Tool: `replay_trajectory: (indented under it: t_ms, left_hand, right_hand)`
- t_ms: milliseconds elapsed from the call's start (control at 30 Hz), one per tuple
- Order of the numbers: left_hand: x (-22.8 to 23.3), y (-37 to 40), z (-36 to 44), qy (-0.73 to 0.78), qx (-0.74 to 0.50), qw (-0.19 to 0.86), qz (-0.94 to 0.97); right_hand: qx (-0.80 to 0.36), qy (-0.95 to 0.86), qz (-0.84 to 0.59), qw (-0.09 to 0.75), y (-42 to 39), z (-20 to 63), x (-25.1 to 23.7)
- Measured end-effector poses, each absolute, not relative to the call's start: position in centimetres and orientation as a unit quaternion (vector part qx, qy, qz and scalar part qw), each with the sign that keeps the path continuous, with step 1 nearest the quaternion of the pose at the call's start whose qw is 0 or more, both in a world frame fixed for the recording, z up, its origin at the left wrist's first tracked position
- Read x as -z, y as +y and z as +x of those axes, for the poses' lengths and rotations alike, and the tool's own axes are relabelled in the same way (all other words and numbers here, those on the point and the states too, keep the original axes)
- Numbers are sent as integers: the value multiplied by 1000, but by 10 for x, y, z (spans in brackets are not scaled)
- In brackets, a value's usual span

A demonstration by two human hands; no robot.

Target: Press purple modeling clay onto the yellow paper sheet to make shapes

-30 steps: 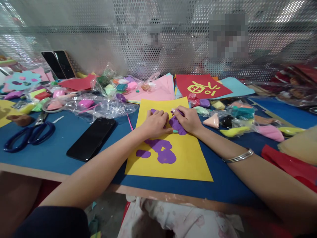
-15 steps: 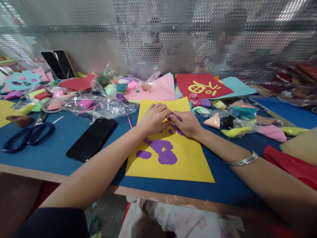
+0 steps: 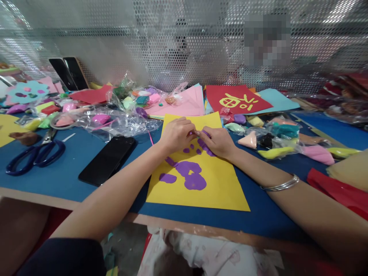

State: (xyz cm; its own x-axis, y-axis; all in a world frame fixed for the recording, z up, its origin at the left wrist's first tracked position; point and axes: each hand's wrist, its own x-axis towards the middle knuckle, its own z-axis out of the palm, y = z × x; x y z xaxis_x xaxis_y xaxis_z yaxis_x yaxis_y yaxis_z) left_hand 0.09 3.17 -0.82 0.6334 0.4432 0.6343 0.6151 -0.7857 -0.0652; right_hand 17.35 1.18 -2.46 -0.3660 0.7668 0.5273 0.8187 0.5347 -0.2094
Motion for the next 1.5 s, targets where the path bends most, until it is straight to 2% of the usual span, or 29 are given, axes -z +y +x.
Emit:
replay_trajectory:
  t_ms: [433, 733, 1067, 1500]
  left_hand:
    - [8, 43, -15, -523, 369, 139, -756]
    - [12, 39, -7, -348, 330, 143, -866]
    - [10, 28, 2, -252, 334, 138, -898]
    - [12, 30, 2, -282, 296, 125, -904]
  right_hand:
    - [21, -778, -517, 357, 21, 183, 27]
    - [1, -775, -517, 363, 22, 184, 29]
    - [4, -785, -502, 363, 18, 181, 26]
    - [-10, -825, -460, 327, 10, 178, 24]
